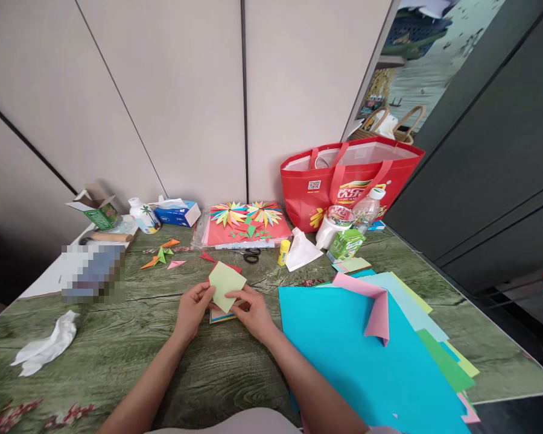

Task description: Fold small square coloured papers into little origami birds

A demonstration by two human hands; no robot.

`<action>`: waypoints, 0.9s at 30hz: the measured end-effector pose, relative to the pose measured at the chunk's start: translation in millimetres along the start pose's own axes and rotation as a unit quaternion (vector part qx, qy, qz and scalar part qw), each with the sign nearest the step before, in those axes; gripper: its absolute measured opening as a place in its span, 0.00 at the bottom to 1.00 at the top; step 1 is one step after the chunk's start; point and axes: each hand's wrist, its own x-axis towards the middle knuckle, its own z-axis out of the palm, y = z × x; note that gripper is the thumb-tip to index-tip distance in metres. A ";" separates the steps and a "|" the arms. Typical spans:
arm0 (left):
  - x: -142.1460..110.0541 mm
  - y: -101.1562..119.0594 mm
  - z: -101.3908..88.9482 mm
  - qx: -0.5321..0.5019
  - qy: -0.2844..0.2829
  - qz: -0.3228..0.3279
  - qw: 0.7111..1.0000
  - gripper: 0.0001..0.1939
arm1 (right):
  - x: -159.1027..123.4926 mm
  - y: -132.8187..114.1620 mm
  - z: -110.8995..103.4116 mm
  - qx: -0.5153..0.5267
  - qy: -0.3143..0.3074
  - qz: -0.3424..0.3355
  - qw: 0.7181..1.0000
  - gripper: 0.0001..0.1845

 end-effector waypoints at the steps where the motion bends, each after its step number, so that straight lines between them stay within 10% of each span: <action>1: -0.2 0.3 0.1 0.002 -0.002 0.001 1.000 0.12 | -0.3 -0.3 0.0 -0.004 0.004 0.004 1.000 0.11; 27: -10.3 3.7 9.6 -0.025 -0.132 -0.086 0.987 0.13 | 2.5 3.4 0.9 0.075 0.125 0.067 0.987 0.14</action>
